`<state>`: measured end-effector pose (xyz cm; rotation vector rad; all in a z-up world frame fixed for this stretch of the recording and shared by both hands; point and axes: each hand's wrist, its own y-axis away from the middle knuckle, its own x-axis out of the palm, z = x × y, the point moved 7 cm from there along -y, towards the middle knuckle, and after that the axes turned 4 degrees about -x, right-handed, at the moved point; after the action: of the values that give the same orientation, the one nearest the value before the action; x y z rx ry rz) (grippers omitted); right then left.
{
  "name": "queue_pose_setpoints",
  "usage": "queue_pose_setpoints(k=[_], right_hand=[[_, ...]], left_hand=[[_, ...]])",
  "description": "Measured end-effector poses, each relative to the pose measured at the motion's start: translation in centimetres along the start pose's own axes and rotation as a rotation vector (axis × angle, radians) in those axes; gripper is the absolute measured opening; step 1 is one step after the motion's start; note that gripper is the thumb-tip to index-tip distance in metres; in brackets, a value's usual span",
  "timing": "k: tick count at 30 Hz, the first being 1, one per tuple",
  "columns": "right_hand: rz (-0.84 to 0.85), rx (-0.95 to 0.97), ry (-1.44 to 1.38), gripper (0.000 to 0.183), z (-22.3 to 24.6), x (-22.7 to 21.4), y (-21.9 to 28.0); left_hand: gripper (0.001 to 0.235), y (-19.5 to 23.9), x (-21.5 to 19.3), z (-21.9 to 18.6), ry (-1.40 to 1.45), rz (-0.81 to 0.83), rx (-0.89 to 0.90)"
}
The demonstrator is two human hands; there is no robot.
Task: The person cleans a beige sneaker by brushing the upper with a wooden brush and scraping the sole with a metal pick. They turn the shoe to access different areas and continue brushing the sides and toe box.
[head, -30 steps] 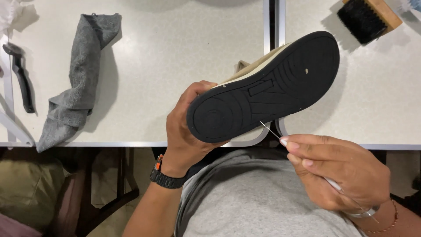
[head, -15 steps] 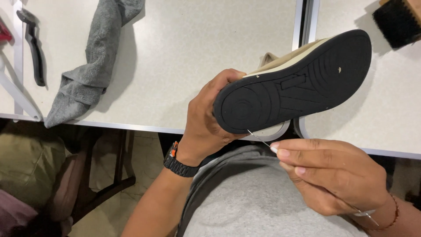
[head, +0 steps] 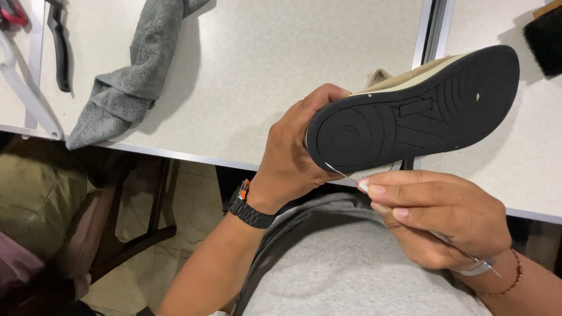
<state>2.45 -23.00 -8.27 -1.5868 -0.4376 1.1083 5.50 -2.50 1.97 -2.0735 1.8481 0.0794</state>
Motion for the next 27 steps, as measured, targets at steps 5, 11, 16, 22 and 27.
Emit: queue_pose_setpoints(k=[5,11,16,22,27], right_hand=[[-0.051,0.058,0.069,0.051,0.6,-0.7,-2.7],[0.157,-0.025,-0.009,0.035,-1.7,-5.2,-3.1],[0.298,0.029,-0.08,0.027,-1.2,-3.8,-6.9],[0.227,0.359,-0.413,0.026,-2.0,-2.5,-11.4],[0.213,0.422,-0.697,0.029,-2.9,-1.7,-12.0]], left_hand=[[0.064,-0.1,-0.1,0.0,0.016,0.003,-0.024],[0.057,-0.3,-0.1,-0.3,0.079,0.022,-0.057],[0.056,-0.6,-0.1,-0.5,-0.014,0.027,-0.029],[0.062,-0.3,0.2,0.0,-0.101,0.03,-0.028],[0.063,-0.3,0.2,-0.1,-0.101,0.011,-0.034]])
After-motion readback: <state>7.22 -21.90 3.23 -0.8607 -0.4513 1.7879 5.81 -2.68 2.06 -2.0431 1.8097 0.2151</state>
